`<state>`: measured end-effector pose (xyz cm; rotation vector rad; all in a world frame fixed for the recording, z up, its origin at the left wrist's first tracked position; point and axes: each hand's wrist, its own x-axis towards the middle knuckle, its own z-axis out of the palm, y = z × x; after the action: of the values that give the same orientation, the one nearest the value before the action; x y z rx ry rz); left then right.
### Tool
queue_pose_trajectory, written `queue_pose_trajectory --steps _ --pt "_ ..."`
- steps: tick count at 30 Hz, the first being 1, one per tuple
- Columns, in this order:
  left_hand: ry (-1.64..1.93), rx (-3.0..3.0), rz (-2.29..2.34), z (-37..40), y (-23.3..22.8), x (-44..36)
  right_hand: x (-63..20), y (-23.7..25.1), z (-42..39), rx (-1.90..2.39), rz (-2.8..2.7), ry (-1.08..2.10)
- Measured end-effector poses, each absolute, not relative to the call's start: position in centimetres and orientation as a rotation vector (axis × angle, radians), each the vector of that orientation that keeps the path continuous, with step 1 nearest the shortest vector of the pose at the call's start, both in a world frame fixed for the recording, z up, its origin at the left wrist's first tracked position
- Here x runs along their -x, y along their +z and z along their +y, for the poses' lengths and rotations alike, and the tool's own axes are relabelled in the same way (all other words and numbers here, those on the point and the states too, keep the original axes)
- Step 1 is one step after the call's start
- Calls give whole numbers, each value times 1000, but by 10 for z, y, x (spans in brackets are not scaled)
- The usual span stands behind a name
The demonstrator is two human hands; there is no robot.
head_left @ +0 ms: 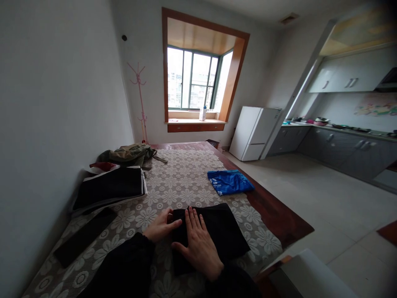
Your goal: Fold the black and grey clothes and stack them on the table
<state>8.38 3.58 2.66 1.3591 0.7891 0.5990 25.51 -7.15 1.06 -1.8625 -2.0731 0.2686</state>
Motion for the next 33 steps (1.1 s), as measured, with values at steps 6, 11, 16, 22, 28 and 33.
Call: queue_pose_trajectory --steps 6,11,16,22,28,33 --pt "550 -1254 800 32 26 -88 -256 5 -68 1864 -2098 265" --pt "660 -1296 802 35 10 -91 -260 4 -67 1873 -2145 235" --pt "550 -1224 762 38 4 -89 -304 11 -71 1990 -2124 93" --pt "495 -1229 799 39 12 -88 -356 9 -76 2159 -1983 -152" --pt "545 -1074 758 24 33 -95 -356 6 -74 2109 -1956 -64" --pt "424 -800 663 5 38 -104 -358 9 -74 2089 -1889 77"
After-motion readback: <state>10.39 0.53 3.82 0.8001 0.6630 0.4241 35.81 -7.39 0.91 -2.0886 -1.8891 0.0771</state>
